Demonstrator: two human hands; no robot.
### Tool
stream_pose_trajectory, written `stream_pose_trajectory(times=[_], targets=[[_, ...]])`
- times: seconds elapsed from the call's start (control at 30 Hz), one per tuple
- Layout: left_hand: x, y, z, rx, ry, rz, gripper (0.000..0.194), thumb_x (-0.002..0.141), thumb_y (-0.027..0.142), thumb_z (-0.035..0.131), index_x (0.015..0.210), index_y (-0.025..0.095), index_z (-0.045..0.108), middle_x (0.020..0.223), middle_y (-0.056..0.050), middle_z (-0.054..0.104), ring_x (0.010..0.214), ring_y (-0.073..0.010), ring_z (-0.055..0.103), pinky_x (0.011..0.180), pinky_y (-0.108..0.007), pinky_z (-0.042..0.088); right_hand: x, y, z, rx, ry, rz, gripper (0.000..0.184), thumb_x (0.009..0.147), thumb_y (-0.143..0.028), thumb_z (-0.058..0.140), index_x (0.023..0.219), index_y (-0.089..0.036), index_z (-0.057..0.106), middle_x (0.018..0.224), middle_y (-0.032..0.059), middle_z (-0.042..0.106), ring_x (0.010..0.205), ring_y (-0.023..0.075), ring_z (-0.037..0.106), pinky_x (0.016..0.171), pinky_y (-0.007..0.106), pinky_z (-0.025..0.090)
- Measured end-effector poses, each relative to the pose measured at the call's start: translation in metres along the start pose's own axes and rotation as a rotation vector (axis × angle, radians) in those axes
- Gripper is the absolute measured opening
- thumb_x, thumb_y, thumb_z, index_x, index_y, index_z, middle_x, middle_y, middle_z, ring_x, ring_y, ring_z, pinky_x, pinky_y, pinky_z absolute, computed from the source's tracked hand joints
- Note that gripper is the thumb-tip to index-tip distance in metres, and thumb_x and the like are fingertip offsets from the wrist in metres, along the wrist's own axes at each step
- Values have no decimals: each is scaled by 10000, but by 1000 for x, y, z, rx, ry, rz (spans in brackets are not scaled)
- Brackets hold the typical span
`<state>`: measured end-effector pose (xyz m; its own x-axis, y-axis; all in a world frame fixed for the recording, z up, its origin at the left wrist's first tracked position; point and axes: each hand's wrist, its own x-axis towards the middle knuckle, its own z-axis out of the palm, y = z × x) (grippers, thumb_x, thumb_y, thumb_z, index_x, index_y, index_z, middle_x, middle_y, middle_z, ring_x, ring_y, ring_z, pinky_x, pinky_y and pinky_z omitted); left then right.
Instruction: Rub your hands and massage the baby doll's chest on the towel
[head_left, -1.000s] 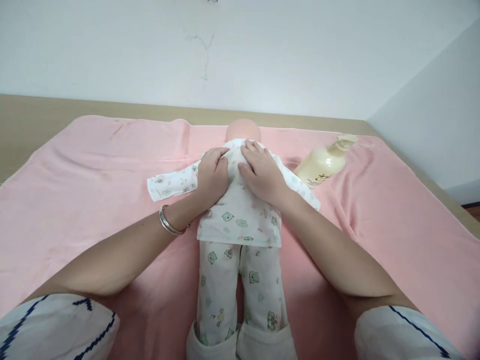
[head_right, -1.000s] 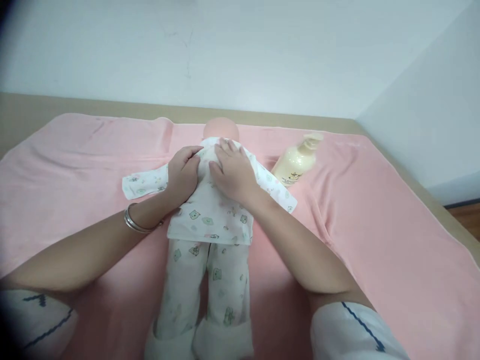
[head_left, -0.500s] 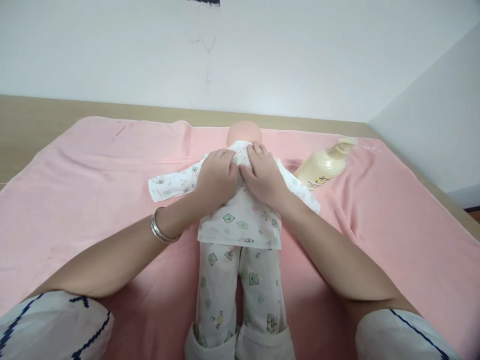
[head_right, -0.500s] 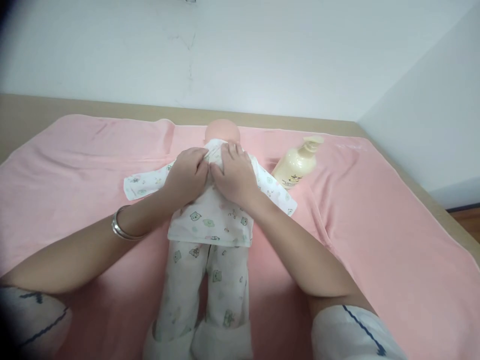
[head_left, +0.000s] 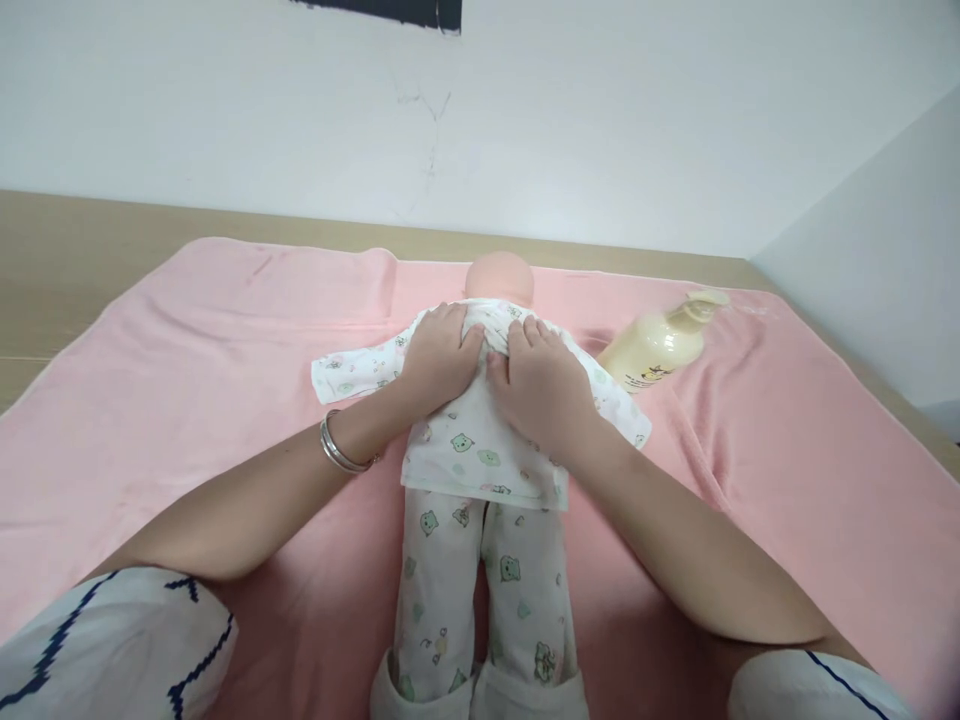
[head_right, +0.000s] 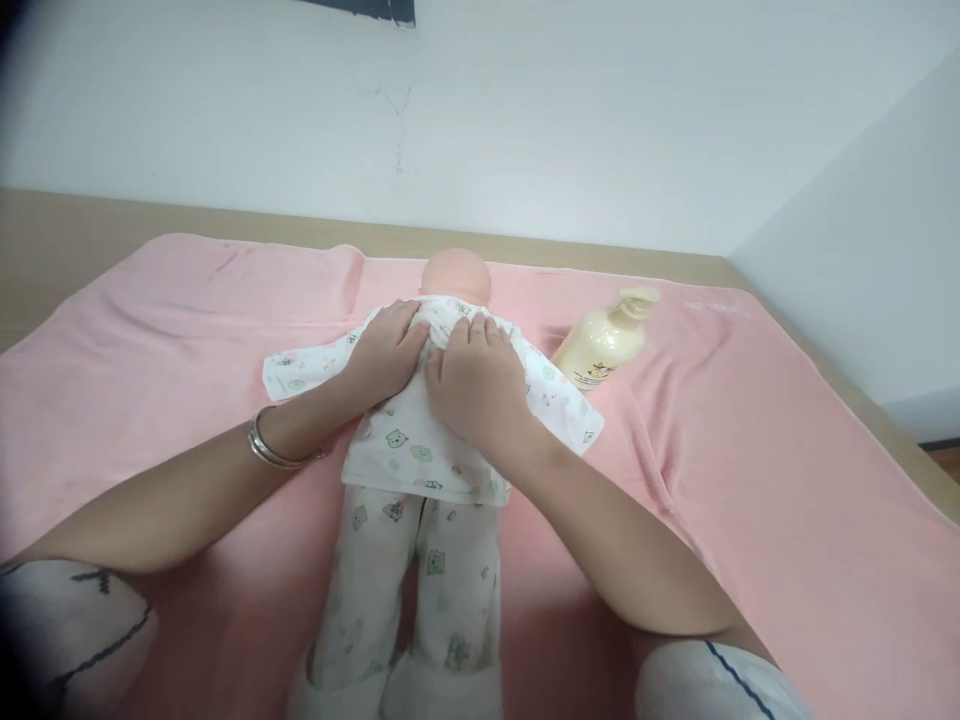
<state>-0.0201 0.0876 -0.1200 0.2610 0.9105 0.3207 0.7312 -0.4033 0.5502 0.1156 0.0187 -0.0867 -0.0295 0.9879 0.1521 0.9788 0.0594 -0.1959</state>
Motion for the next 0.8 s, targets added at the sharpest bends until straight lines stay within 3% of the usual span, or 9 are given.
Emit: stream_pose_trajectory(times=[0.13, 0.23, 0.3, 0.4, 0.5, 0.63, 0.73, 0.8], targets=[[-22, 18, -4, 72, -50, 67, 391, 1028, 265, 356, 1254, 108, 635, 1357, -207, 680, 1348, -327, 590, 1228, -531, 439, 33, 26, -2, 140, -62, 52, 574, 1084, -359, 296, 1411, -15, 618, 1507, 268, 632, 1451, 381, 574, 1221, 521, 462], [-30, 26, -10, 61, -95, 121, 423, 1034, 248, 367, 1350, 94, 602, 1524, -201, 598, 1505, -315, 492, 1298, -510, 379, 41, 33, -3, 122, -88, -3, 582, 1090, -348, 277, 1434, 11, 579, 1504, 278, 630, 1439, 372, 582, 1228, 511, 452], [-23, 24, -14, 31, -120, 130, 358, 1028, 235, 373, 1227, 127, 651, 1395, -186, 676, 1407, -316, 577, 1237, -511, 447, 33, 27, -3, 34, -91, -38, 615, 1087, -329, 283, 1497, 74, 503, 1571, 312, 561, 1509, 403, 515, 1268, 536, 403], [-3, 11, -16, 6, -160, 46, 271, 1008, 215, 383, 947, 196, 646, 1034, -137, 736, 1046, -298, 702, 1005, -490, 576, 11, 10, 1, -76, -32, -83, 655, 1077, -318, 309, 1535, 132, 441, 1593, 351, 516, 1527, 454, 483, 1286, 574, 373], [7, 1, -12, 106, -133, 19, 297, 1006, 192, 351, 897, 203, 626, 981, -149, 725, 964, -312, 697, 911, -502, 586, -4, -1, 4, -85, 62, -134, 637, 1062, -296, 323, 1530, 113, 464, 1589, 355, 522, 1529, 442, 492, 1280, 589, 391], [-11, 10, -3, 228, -94, 174, 325, 1009, 167, 367, 1081, 128, 681, 1275, -233, 715, 1310, -373, 630, 1144, -577, 489, 8, 7, 1, 25, 19, -70, 575, 1034, -264, 320, 1470, 24, 558, 1561, 296, 581, 1501, 402, 531, 1236, 573, 452], [-30, 26, 0, 212, -76, 125, 446, 1050, 233, 376, 1388, 24, 579, 1554, -287, 561, 1519, -386, 488, 1274, -583, 381, 30, 19, -3, 100, -55, 27, 554, 1033, -270, 291, 1396, 6, 607, 1488, 294, 633, 1414, 389, 599, 1199, 534, 484], [-34, 32, -1, 207, -82, 111, 492, 1060, 240, 358, 1459, 5, 524, 1604, -286, 515, 1547, -377, 458, 1289, -568, 373, 39, 24, -3, 90, -94, 42, 586, 1041, -285, 279, 1417, 53, 574, 1511, 320, 601, 1444, 394, 569, 1240, 516, 439]])
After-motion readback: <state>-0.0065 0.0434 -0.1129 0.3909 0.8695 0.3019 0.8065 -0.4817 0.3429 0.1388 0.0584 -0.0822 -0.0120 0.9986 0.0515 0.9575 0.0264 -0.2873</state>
